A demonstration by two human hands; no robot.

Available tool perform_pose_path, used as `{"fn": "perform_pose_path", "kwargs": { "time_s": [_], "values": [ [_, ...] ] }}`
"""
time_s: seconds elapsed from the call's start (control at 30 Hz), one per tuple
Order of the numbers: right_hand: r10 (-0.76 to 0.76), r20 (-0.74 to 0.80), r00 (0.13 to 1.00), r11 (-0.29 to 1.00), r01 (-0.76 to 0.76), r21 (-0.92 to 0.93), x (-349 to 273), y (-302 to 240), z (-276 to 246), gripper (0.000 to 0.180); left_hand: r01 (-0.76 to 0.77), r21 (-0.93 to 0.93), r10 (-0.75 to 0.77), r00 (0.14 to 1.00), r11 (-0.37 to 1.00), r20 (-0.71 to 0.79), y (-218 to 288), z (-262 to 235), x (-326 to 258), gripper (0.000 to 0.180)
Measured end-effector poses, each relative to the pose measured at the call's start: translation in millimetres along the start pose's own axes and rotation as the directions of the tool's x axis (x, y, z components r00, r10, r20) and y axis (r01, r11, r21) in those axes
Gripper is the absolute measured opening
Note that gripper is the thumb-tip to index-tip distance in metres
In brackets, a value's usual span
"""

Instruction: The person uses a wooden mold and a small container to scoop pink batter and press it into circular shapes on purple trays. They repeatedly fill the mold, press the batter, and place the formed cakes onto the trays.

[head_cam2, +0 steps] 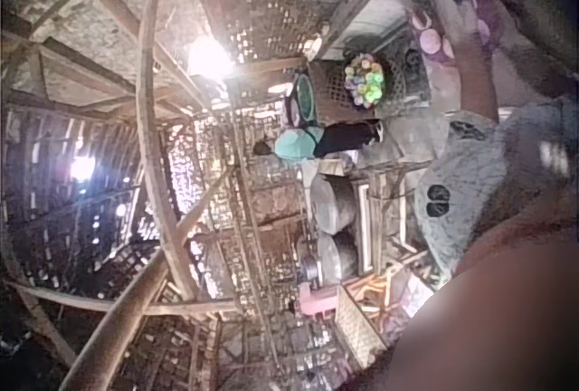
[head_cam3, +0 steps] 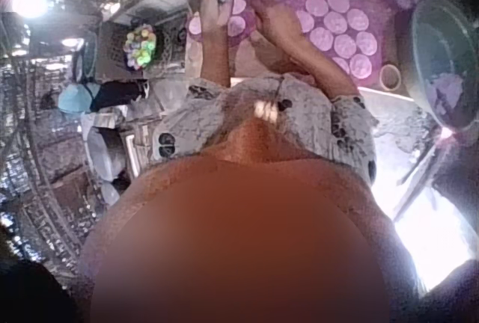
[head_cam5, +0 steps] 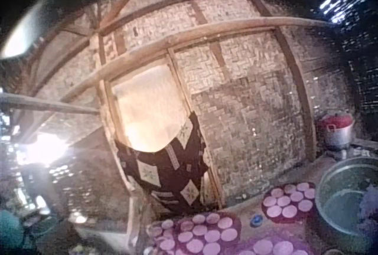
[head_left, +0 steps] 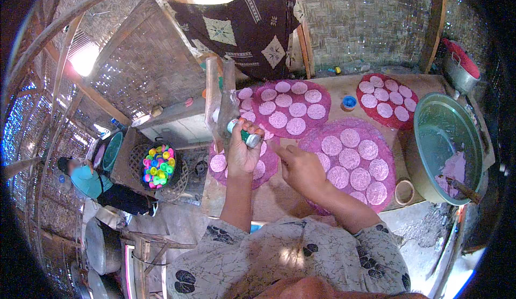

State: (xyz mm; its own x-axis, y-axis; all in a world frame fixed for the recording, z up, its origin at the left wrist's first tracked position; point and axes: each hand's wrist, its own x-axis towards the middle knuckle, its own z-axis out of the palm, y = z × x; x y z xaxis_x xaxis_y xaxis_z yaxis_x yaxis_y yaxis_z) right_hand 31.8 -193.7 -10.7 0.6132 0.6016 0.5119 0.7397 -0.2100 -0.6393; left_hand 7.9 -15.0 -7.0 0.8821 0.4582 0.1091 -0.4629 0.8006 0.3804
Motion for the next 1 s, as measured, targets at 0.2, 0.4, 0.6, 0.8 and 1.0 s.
{"fn": "perform_pose_path", "kwargs": {
  "time_s": [0.2, 0.4, 0.6, 0.8, 1.0],
  "values": [
    [-0.025, 0.001, 1.000, 0.999, 0.025, 0.027, -4, 7, -3, 0.046, -0.004, -0.034, 0.003, 1.000, 0.999, -0.018, 4, -3, 4, 0.007],
    [-0.037, -0.090, 0.995, 0.991, 0.048, 0.128, -16, 4, -25, 0.047, -0.212, -0.149, 0.217, 0.976, 0.966, 0.020, 65, -6, 18, 0.008],
    [-0.066, 0.001, 0.998, 0.981, 0.064, 0.180, 4, -16, -9, 0.051, 0.111, -0.385, -0.086, 0.993, 0.916, 0.081, 38, 5, 5, 0.008],
    [-0.082, -0.024, 0.996, 0.983, 0.085, 0.165, 7, -11, 4, 0.051, 0.186, -0.415, -0.147, 0.981, 0.890, 0.124, 26, 12, 0, 0.007],
    [-0.076, -0.020, 0.997, 0.982, 0.078, 0.173, 7, -8, 6, 0.049, 0.189, -0.394, -0.157, 0.981, 0.900, 0.112, 22, 15, -1, 0.008]
  ]
}}
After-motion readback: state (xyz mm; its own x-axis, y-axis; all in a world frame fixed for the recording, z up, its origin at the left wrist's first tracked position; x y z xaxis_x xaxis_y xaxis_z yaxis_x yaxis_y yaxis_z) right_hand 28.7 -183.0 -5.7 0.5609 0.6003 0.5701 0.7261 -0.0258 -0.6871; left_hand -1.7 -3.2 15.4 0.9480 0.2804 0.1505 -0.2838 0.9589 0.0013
